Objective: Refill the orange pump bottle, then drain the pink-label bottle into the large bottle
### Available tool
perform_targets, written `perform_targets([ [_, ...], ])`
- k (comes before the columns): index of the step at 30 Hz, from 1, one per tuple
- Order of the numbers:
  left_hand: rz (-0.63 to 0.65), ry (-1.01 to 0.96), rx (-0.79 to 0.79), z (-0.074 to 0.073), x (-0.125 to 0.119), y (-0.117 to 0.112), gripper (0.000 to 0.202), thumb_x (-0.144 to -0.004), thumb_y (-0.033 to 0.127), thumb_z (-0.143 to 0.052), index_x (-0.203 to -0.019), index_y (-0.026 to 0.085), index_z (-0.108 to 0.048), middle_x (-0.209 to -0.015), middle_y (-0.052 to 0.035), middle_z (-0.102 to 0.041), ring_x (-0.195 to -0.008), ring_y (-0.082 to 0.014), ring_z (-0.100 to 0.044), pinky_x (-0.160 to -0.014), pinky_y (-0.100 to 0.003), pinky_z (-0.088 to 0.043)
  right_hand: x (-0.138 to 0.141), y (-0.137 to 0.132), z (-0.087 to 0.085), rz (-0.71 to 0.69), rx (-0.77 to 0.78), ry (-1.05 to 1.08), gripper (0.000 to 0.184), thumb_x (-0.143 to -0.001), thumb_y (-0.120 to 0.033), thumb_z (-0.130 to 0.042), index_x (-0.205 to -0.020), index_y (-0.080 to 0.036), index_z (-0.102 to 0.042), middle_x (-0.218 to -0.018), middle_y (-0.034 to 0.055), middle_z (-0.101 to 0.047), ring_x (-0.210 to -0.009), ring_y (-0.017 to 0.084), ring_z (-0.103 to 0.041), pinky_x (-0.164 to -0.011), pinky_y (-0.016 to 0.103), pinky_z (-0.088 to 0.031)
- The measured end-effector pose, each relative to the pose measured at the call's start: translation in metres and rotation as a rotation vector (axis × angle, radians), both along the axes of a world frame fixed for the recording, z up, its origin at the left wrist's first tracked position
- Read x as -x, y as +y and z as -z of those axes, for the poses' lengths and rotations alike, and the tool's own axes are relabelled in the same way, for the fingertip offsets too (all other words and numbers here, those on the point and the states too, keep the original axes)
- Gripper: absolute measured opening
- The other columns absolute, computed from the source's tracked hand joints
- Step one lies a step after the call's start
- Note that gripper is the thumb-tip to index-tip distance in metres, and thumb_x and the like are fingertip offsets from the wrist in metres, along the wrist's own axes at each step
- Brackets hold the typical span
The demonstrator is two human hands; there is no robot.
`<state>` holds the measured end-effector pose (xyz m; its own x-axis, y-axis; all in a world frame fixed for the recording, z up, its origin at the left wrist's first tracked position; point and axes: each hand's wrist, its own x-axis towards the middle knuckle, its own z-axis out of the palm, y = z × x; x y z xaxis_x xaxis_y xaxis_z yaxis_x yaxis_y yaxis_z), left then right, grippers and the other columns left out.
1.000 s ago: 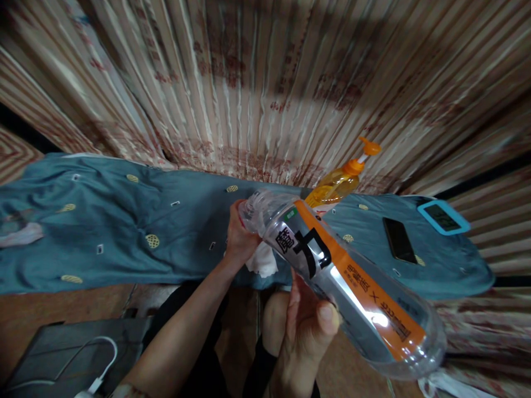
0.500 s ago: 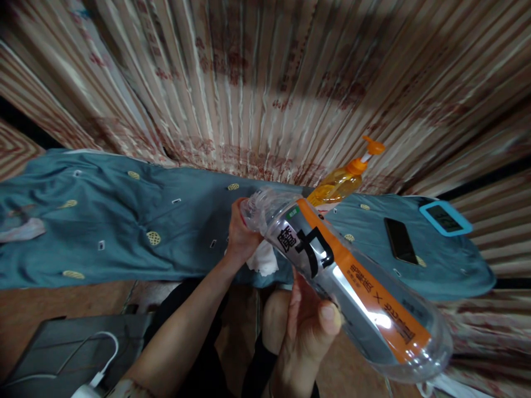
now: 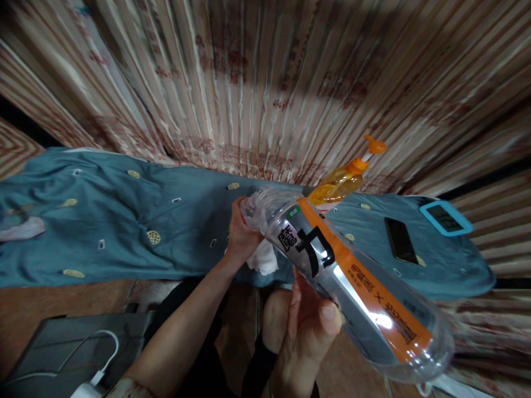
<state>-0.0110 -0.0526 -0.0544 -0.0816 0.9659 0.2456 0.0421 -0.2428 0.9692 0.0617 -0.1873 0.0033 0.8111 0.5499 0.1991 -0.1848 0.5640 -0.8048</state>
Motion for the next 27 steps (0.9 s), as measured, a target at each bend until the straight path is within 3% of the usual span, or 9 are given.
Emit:
perform_targets([
  [4,0.006,0.008,0.015,-0.0022,0.0011,-0.0007,0.079,-0.060,0.025,-0.096,-0.127,0.024,-0.054,-0.124,-0.0105,-0.070,-0.122,-0.0337,-0.070,-0.109,-0.052,-0.057,0.0010,-0.0002,-0.0005,0.014,0.009,0.021,0.063,-0.076,-0.048,-0.087,-0.136,-0.032,-0.075,-0.149,-0.0028,-0.070,-0.138,0.024,-0.068,-0.105,0.041,-0.067],
  [8,0.013,0.012,0.016,-0.0034,0.0018,-0.0006,0.079,-0.060,0.023,-0.095,-0.127,0.025,-0.054,-0.125,-0.0103,-0.070,-0.122,-0.0322,-0.070,-0.109,-0.051,-0.057,-0.0007,-0.0023,0.0015,0.015,0.016,0.049,0.061,-0.073,-0.048,-0.089,-0.132,-0.034,-0.078,-0.143,-0.0055,-0.074,-0.125,0.021,-0.075,-0.095,0.036,-0.070],
  [13,0.006,0.006,0.023,-0.0017,0.0010,-0.0003,0.081,-0.060,0.025,-0.096,-0.129,0.023,-0.054,-0.124,-0.0100,-0.070,-0.121,-0.0338,-0.070,-0.109,-0.054,-0.057,-0.0007,-0.0043,-0.0009,-0.018,0.010,0.073,0.065,-0.074,-0.045,-0.088,-0.136,-0.033,-0.075,-0.135,-0.0050,-0.078,-0.117,0.018,-0.078,-0.100,0.035,-0.068],
  [16,-0.003,0.004,0.023,-0.0004,0.0004,-0.0003,0.081,-0.059,0.024,-0.097,-0.129,0.024,-0.055,-0.124,-0.0089,-0.070,-0.120,-0.0324,-0.070,-0.106,-0.050,-0.058,-0.0003,-0.0029,-0.0031,-0.017,-0.001,0.061,0.063,-0.074,-0.046,-0.089,-0.134,-0.032,-0.076,-0.131,-0.0050,-0.079,-0.113,0.017,-0.079,-0.097,0.034,-0.068],
  [27,-0.004,0.011,-0.016,0.0014,-0.0004,0.0010,0.080,-0.061,0.025,-0.096,-0.128,0.024,-0.053,-0.126,-0.0094,-0.070,-0.122,-0.0324,-0.070,-0.108,-0.049,-0.057,0.0020,-0.0040,-0.0034,0.002,0.009,0.040,0.065,-0.076,-0.043,-0.087,-0.139,-0.032,-0.074,-0.142,-0.0040,-0.074,-0.123,0.019,-0.076,-0.101,0.035,-0.068],
])
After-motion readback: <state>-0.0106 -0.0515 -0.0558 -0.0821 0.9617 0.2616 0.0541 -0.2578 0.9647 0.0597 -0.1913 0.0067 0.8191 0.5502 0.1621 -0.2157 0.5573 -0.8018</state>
